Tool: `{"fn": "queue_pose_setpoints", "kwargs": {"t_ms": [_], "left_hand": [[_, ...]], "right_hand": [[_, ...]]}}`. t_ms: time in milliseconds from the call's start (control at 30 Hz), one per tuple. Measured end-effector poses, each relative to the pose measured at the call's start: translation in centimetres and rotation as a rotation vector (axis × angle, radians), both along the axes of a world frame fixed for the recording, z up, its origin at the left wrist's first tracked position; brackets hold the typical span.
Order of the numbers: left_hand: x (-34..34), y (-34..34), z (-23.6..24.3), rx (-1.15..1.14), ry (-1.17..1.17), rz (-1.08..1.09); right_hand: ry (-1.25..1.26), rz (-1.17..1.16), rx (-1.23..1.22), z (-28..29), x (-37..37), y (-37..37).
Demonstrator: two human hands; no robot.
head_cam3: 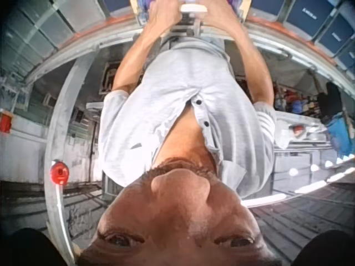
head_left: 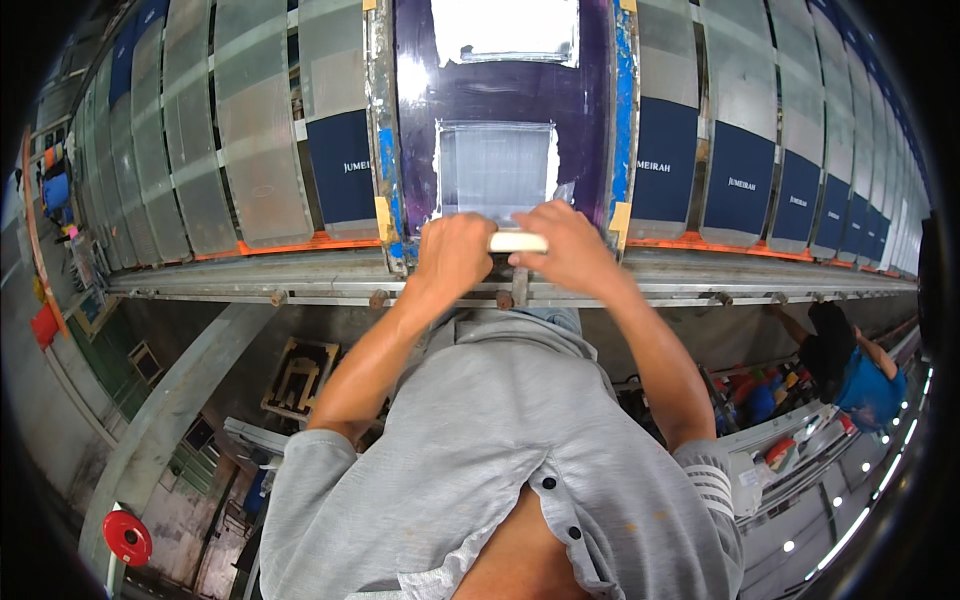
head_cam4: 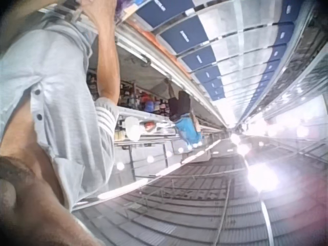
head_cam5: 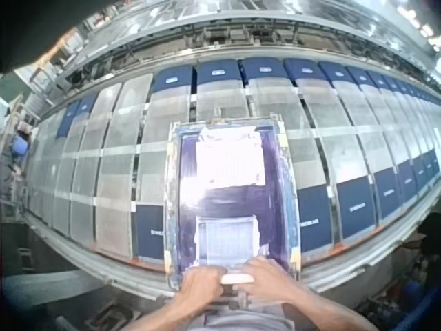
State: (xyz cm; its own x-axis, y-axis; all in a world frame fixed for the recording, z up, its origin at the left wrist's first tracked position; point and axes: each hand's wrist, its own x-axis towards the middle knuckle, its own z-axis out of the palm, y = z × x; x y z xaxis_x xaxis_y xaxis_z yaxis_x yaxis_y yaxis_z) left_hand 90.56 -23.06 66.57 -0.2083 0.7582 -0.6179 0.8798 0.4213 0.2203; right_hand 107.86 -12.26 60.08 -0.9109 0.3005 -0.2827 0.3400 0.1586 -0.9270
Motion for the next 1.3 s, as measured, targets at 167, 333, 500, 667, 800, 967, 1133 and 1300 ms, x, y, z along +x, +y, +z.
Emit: {"fn": "queue_pose_setpoints", "kwargs": {"t_ms": [167, 333, 500, 667, 800, 967, 1133, 1300], "left_hand": [[-3.4, 7.6, -4.2, -0.523, -0.134, 0.057], [-8.0, 10.4, -5.4, -0.665, -0.271, -0.066], [-9.3, 13.6, -2.3, -0.266, 0.051, 0.021], [-5.5, 5.8, -2.8, 0.393, 0.169, -0.053], [2.0, -2.5, -3.1, 0.618, 0.287, -0.044], [2.7, -2.3, -4.0, 0.635, 0.183, -0.001], [-2.6, -4.3, -2.7, 0.444, 0.154, -0.033], [-4.4, -4.7, -0.6, 0.441, 0.179, -0.048]], "right_hand": [[-0.232, -0.686, 0.518, -6.2, -0.5, 7.0], [-0.371, -0.71, 0.587, -11.2, -0.5, 7.3], [-0.309, -0.755, 0.576, -10.9, -0.4, 7.9], [-0.226, -0.819, 0.597, -10.7, -1.0, 8.7], [-0.185, -0.819, 0.612, -11.7, 0.8, 8.6], [-0.148, -0.855, 0.67, -13.0, 1.6, 11.0], [-0.068, -0.924, 0.586, -13.1, -3.2, 6.8], [0.02, -0.958, 0.477, -12.1, -5.4, 5.1]]}}
